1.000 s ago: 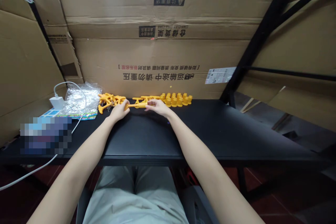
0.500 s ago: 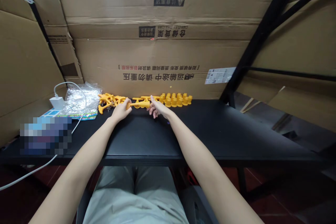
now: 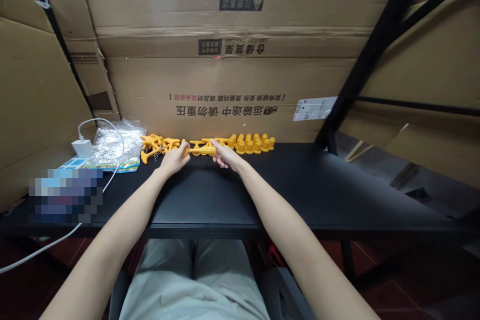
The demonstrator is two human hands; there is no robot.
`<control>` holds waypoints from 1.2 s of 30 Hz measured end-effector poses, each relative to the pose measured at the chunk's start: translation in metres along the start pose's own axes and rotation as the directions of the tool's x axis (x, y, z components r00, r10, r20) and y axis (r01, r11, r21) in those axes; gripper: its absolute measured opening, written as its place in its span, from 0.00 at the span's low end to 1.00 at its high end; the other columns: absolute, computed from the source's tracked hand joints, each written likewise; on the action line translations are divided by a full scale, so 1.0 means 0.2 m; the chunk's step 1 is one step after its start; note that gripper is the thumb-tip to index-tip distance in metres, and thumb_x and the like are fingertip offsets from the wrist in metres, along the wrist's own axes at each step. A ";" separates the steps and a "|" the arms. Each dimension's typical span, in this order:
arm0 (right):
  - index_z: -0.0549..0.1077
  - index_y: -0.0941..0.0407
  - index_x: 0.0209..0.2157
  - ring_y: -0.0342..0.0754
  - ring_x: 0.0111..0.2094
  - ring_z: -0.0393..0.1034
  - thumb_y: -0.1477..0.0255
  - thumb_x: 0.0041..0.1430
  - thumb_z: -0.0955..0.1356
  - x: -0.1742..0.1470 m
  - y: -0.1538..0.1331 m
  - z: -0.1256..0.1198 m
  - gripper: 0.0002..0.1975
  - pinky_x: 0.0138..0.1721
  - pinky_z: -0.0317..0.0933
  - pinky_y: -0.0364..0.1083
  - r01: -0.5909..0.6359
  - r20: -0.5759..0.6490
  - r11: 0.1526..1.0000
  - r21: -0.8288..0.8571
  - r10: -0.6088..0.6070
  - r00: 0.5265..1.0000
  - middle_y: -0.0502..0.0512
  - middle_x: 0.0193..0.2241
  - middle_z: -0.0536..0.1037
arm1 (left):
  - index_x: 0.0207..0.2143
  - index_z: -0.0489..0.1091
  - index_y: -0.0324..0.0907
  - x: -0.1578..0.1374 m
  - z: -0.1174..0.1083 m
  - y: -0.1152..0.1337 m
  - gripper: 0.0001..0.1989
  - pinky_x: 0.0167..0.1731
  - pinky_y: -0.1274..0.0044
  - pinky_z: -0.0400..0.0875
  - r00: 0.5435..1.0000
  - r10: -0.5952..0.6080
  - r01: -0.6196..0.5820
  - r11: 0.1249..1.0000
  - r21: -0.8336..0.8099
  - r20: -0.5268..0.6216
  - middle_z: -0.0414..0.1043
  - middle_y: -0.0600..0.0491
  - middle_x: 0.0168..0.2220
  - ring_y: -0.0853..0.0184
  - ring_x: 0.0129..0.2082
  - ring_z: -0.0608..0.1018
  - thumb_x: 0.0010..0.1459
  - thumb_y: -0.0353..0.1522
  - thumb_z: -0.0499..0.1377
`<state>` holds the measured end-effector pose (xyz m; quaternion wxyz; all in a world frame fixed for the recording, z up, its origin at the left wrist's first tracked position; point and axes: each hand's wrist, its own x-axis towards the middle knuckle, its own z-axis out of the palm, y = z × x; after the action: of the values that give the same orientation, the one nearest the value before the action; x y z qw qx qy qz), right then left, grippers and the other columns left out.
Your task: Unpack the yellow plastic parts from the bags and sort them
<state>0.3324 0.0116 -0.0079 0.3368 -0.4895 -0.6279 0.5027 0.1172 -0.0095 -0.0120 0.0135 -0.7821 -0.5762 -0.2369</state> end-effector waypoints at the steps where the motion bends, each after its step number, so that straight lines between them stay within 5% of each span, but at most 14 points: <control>1: 0.70 0.56 0.21 0.37 0.06 0.50 0.39 0.56 0.54 0.00 0.00 0.00 0.36 0.08 0.44 0.37 -0.031 0.013 0.999 -0.009 0.031 0.999 0.47 0.05 0.59 | 0.48 0.63 0.44 0.00 0.00 0.00 0.14 0.38 0.74 0.67 1.000 -0.002 0.002 1.000 -0.005 0.000 0.73 0.50 0.33 0.61 0.34 0.77 0.59 0.34 0.51; 4: 0.73 0.59 0.27 0.39 0.09 0.59 0.38 0.55 0.51 -0.01 -0.02 -0.01 0.40 0.09 0.48 0.38 -0.130 0.078 0.991 -0.031 0.132 0.988 0.54 0.12 0.71 | 0.48 0.63 0.44 0.00 0.01 0.00 0.15 0.37 0.73 0.67 1.000 -0.010 0.010 1.000 -0.013 0.011 0.73 0.50 0.33 0.61 0.34 0.76 0.58 0.34 0.52; 7: 0.73 0.59 0.43 0.41 0.18 0.71 0.44 0.59 0.57 -0.02 -0.01 -0.05 0.34 0.15 0.59 0.37 -0.081 0.114 0.997 0.006 0.080 0.990 0.61 0.31 0.80 | 0.48 0.63 0.44 0.00 0.01 -0.01 0.15 0.35 0.74 0.66 1.000 -0.014 0.014 1.000 -0.013 0.020 0.73 0.51 0.33 0.61 0.33 0.76 0.59 0.35 0.51; 9: 0.68 0.55 0.54 0.42 0.27 0.76 0.53 0.59 0.66 -0.02 0.00 -0.08 0.27 0.23 0.65 0.37 0.006 0.108 1.000 0.022 -0.008 0.994 0.61 0.45 0.78 | 0.47 0.63 0.44 0.01 0.02 -0.02 0.14 0.35 0.75 0.66 1.000 -0.010 0.010 1.000 -0.008 0.018 0.73 0.51 0.33 0.62 0.33 0.76 0.59 0.36 0.51; 12: 0.62 0.49 0.60 0.42 0.34 0.77 0.66 0.55 0.72 -0.02 0.02 -0.11 0.32 0.32 0.69 0.38 0.069 0.079 0.998 0.012 -0.070 0.994 0.60 0.54 0.72 | 0.46 0.63 0.45 0.01 0.02 -0.03 0.13 0.35 0.75 0.66 1.000 -0.011 0.011 1.000 -0.003 0.012 0.73 0.51 0.32 0.62 0.34 0.76 0.59 0.36 0.52; 20: 0.71 0.54 0.53 0.42 0.34 0.77 0.71 0.56 0.72 0.01 0.04 -0.10 0.22 0.35 0.70 0.40 0.162 0.021 0.986 0.026 -0.162 0.986 0.58 0.45 0.78 | 0.45 0.63 0.46 0.00 0.01 -0.02 0.14 0.34 0.75 0.66 1.000 -0.014 0.015 0.999 -0.033 0.023 0.71 0.53 0.30 0.63 0.31 0.75 0.59 0.40 0.54; 36: 0.72 0.53 0.52 0.42 0.32 0.77 0.69 0.56 0.72 0.01 0.04 -0.09 0.21 0.32 0.70 0.39 0.162 0.005 0.986 0.044 -0.162 0.987 0.57 0.47 0.78 | 0.44 0.63 0.46 0.00 0.02 -0.02 0.14 0.32 0.77 0.64 1.000 -0.004 0.005 0.997 -0.074 0.017 0.69 0.55 0.29 0.65 0.29 0.72 0.58 0.42 0.55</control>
<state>0.3508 0.0191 -0.0101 0.3842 -0.4272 -0.6562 0.4892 0.1140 -0.0069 -0.0168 -0.0209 -0.7827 -0.5689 -0.2514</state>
